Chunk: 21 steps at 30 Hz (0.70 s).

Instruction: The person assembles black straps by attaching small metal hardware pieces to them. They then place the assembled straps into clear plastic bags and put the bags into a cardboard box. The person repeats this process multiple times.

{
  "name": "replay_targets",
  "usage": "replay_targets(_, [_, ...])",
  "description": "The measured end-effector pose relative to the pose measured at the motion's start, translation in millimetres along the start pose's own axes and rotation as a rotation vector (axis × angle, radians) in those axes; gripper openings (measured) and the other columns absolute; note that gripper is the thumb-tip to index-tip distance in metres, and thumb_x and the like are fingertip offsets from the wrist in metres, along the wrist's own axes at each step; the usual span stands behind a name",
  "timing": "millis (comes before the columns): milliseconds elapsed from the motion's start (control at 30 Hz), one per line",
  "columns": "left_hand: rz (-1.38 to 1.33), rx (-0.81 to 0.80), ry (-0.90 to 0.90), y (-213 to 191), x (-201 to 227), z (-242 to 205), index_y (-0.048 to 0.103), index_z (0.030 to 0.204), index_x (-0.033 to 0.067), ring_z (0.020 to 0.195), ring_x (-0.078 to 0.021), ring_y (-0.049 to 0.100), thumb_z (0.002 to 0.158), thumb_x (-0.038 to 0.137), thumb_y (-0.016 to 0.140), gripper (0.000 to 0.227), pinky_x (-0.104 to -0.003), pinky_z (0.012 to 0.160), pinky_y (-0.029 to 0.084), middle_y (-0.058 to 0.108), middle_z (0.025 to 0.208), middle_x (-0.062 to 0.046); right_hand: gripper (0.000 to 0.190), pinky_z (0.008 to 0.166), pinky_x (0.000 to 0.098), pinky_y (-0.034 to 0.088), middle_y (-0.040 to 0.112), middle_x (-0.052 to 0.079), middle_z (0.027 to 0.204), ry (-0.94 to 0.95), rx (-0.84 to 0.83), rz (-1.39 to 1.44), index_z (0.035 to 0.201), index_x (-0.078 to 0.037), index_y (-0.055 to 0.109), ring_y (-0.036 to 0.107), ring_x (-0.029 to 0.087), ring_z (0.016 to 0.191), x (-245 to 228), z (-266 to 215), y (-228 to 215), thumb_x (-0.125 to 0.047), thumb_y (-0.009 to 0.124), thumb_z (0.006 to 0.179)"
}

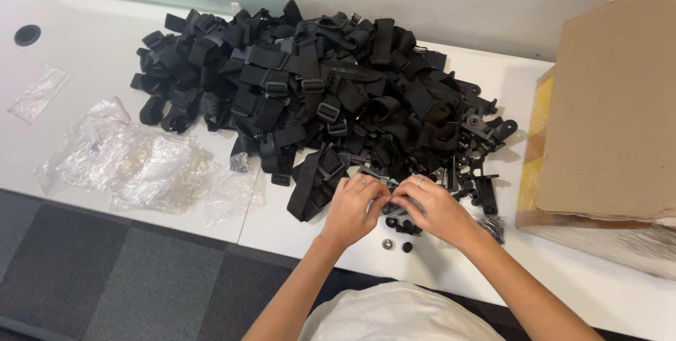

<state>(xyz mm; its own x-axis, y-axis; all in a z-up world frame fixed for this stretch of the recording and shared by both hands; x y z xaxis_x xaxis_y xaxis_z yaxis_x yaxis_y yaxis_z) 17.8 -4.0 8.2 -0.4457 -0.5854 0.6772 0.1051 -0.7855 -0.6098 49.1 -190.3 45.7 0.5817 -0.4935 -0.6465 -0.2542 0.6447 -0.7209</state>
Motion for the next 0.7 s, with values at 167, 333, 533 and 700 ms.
replay_targets(167, [0.004, 0.066, 0.134, -20, 41, 31, 0.068, 0.092, 0.0118, 0.090, -0.0170, 0.060, 0.090, 0.011, 0.075, 0.007, -0.036, 0.087, 0.041, 0.068, 0.092, 0.004, 0.012, 0.068, 0.0352, 0.054, 0.065, 0.009, 0.084, -0.198, 0.070, -0.109, 0.089, -0.001, 0.066, 0.064, 0.025, 0.076, -20, 5, -46, -0.008, 0.076, 0.086])
replay_targets(333, [-0.052, 0.115, 0.194, -36, 89, 68, 0.072, 0.084, 0.0127, 0.082, -0.0170, 0.058, 0.083, 0.012, 0.082, 0.009, -0.035, 0.083, 0.040, 0.065, 0.081, 0.004, 0.022, 0.057, 0.0363, 0.050, 0.061, 0.007, 0.072, -0.353, 0.204, -0.336, 0.079, -0.004, 0.065, 0.060, 0.023, 0.064, -35, -1, -113, -0.013, 0.084, 0.080])
replay_targets(533, [-0.109, 0.193, 0.334, -34, 150, 116, 0.069, 0.077, 0.0116, 0.076, -0.0186, 0.057, 0.076, 0.013, 0.088, 0.019, -0.034, 0.077, 0.040, 0.060, 0.072, 0.002, 0.048, 0.045, 0.0361, 0.042, 0.046, 0.004, 0.055, -0.407, 0.267, -0.636, 0.059, -0.008, 0.053, 0.050, 0.020, 0.047, -47, -29, -204, -0.027, 0.093, 0.078])
replay_targets(700, [-0.159, 0.150, 0.512, -16, 203, 162, 0.069, 0.077, 0.0087, 0.066, -0.0194, 0.055, 0.077, 0.014, 0.091, 0.022, -0.035, 0.063, 0.042, 0.059, 0.070, -0.001, 0.051, 0.039, 0.0328, 0.039, 0.041, 0.002, 0.050, -0.376, 0.279, -0.811, 0.055, -0.008, 0.050, 0.046, 0.017, 0.041, -51, -58, -276, -0.034, 0.090, 0.073])
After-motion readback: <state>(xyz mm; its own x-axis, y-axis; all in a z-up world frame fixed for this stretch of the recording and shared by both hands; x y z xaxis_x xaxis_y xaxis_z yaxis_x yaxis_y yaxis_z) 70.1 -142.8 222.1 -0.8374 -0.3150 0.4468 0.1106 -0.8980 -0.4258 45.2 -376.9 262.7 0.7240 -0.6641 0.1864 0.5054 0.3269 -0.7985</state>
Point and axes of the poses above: each hand's wrist, its own z-axis towards the middle knuckle, its own y-axis out of the palm, x = y × z, the point moved 2 cm from there along z, towards the middle knuckle
